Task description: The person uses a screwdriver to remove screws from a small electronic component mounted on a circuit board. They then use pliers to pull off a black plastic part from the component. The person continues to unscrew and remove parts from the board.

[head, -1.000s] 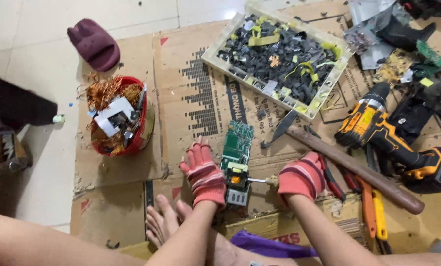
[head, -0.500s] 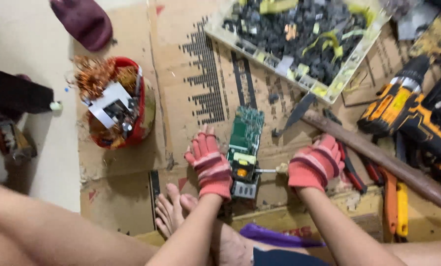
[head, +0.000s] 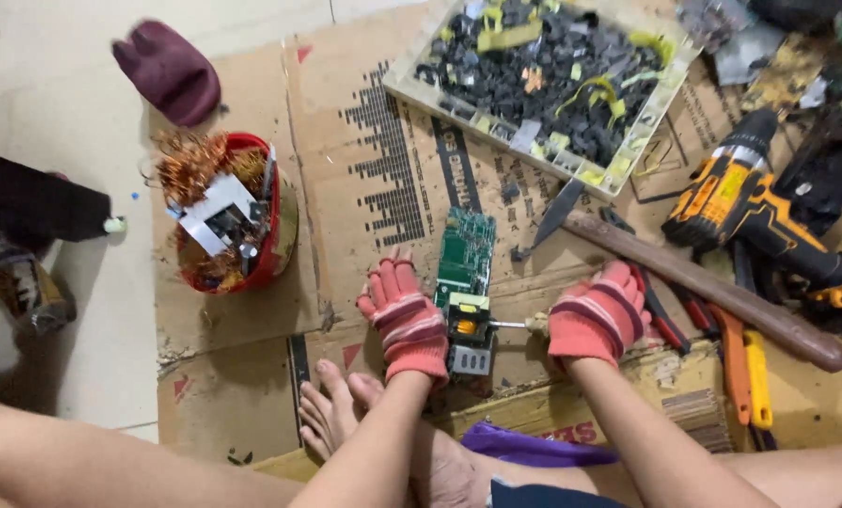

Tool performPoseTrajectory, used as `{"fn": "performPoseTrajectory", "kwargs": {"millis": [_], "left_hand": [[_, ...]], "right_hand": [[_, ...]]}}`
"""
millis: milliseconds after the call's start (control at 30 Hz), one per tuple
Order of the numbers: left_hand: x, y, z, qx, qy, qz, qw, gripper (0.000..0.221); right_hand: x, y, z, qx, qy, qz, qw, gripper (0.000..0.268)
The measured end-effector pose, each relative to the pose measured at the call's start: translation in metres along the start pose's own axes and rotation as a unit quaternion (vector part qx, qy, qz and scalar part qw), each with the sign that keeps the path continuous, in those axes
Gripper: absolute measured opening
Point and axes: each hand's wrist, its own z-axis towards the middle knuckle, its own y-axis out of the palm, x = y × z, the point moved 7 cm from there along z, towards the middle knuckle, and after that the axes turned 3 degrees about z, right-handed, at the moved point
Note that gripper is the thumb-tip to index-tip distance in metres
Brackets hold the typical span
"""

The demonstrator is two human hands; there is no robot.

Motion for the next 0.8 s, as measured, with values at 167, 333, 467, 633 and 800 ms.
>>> {"fn": "performPoseTrajectory", "kwargs": {"millis": [167, 333, 467, 633, 800], "left_hand": [[-0.01, 0.038, 0.002, -0.033, 0.001, 0.019, 0.999, 0.057], [-0.002, 0.0, 0.008, -0.036, -0.009, -0.026, 0.999, 0.049], [-0.009, 0.021, 0.006, -0.024, -0.016, -0.023, 0.999, 0.052], [-0.016, 0.033, 0.005, -0.047, -0.041, -0.051, 0.997, 0.052], [-0.012, 0.018, 0.009, -0.063, -0.044, -0.025, 0.997, 0.054]], "right_hand": [[0.022, 0.036, 0.006, -0.043, 0.026, -0.031, 0.998, 0.028], [0.003, 0.015, 0.015, 0.01, 0.002, -0.018, 1.0, 0.027], [0.01, -0.003, -0.002, 0.054, 0.018, -0.014, 0.998, 0.026], [0.018, 0.007, -0.002, 0.043, 0.005, -0.014, 0.999, 0.025], [0.016, 0.013, 0.011, 0.056, -0.002, -0.009, 0.998, 0.023]]}}
